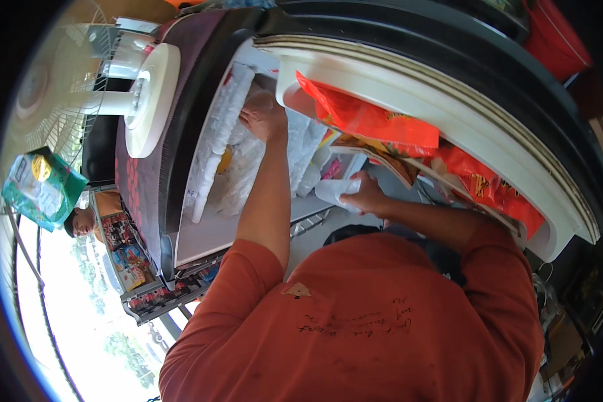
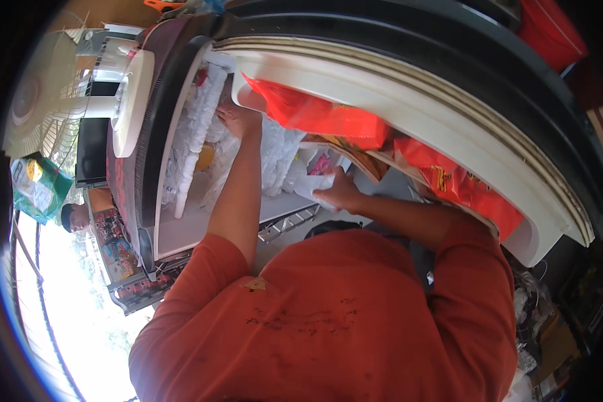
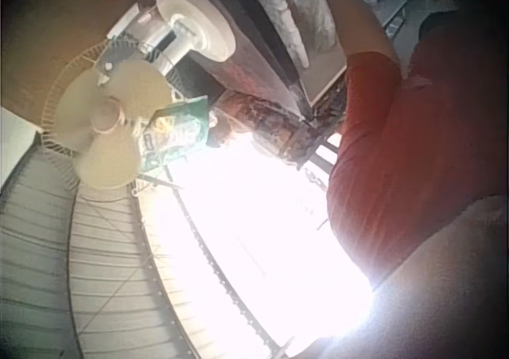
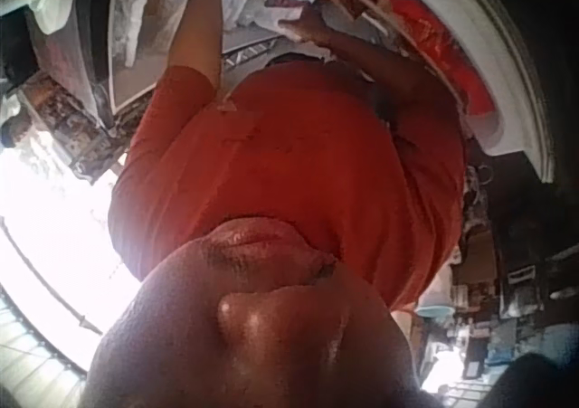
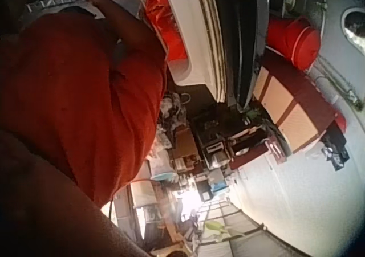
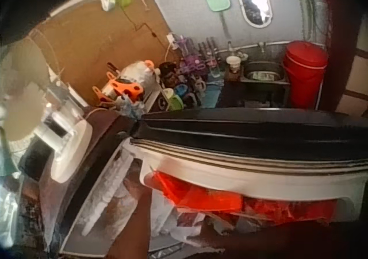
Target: The person seals a cup using a cup sealing machine, retrieves a drink from a refrigerator to hand to a customer, and then mops the floor with a mop.
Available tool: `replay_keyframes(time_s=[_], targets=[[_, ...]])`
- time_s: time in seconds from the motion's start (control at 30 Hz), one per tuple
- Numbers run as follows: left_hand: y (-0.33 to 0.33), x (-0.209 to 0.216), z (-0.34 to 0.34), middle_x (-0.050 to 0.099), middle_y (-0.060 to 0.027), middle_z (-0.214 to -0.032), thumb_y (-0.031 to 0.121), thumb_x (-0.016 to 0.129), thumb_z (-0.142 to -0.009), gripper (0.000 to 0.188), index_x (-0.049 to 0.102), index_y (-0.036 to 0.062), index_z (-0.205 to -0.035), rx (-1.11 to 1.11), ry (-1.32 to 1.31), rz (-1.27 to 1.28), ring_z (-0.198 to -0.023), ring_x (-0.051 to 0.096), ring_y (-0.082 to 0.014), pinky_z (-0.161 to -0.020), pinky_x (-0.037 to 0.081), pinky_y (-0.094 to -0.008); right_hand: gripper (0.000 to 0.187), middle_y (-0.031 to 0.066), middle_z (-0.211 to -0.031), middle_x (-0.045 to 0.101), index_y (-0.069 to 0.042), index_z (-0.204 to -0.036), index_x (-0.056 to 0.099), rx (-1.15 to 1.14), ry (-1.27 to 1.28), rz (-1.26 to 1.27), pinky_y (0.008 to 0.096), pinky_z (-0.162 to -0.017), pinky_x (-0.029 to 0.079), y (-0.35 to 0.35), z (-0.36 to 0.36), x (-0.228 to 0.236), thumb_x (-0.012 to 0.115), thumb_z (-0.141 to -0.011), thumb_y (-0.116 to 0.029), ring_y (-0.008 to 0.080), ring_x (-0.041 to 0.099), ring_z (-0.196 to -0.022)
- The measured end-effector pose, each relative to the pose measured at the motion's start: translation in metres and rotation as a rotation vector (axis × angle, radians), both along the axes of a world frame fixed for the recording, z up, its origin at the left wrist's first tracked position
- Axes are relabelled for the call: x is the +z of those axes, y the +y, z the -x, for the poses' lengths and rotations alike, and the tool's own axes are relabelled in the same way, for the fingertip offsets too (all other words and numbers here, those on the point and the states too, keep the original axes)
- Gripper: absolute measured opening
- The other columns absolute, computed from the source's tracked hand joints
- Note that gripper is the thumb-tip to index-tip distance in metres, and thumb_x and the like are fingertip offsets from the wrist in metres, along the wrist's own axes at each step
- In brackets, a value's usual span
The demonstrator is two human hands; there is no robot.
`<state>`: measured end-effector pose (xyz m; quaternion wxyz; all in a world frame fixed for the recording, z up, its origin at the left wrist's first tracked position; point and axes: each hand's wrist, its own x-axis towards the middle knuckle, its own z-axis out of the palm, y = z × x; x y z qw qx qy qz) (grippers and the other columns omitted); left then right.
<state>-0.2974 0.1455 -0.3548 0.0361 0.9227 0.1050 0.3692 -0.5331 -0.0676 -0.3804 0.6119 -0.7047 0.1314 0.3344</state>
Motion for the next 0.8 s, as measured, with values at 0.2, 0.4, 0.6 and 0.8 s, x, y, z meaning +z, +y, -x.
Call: replay_keyframes(time_s=[0.2,0.4,0.6,0.8], targets=[[-0.016,0.008,-0.025,0.053,-0.0245,-0.132,0.049,0.073,-0.068,0.085,0.052,-0.0077,-0.126,0.133,0.065,-0.034,-0.126,0.045,-0.0406,-0.106,0.034,-0.0513,0.079,0.0212,-0.129,0.034,-0.01,-0.133,0.039,-0.016,0.048,0.067,0.0354,-0.054,0.06,-0.014,0.011,-0.012,0.081,-0.07,-0.033,0.0348,0.056,-0.107],[-0.024,0.028,0.015,0.058,-0.0224,-0.123,0.032,0.077,-0.063,0.066,0.058,-0.0008,-0.117,-0.039,-0.076,0.134,-0.117,0.05,-0.0428,-0.1,0.039,-0.0545,0.075,0.019,-0.126,0.041,-0.009,-0.13,0.04,-0.094,0.051,0.085,0.0384,-0.056,0.061,-0.014,0.007,-0.012,0.082,-0.07,-0.025,0.032,0.058,-0.103],[-0.002,0.051,0.107,0.058,-0.0171,-0.116,0.013,0.077,-0.059,0.062,0.055,0.0052,-0.117,-0.262,-0.131,0.105,-0.113,0.051,-0.0387,-0.099,0.038,-0.0501,0.075,0.0192,-0.124,0.047,-0.008,-0.133,0.034,-0.162,0.099,-0.127,0.0448,-0.058,0.059,-0.005,-0.01,-0.015,0.078,-0.075,-0.02,0.0329,0.06,-0.1],[0.039,0.126,0.25,0.061,-0.0151,-0.112,0.013,0.08,-0.059,0.055,0.061,0.006,-0.111,-0.333,0.133,0.463,-0.105,0.061,-0.033,-0.091,0.049,-0.0414,0.076,0.0167,-0.122,0.049,-0.009,-0.136,0.03,-0.288,0.12,-0.393,0.0469,-0.062,0.058,0.008,-0.017,0.004,0.077,-0.076,-0.018,0.0326,0.06,-0.097]])
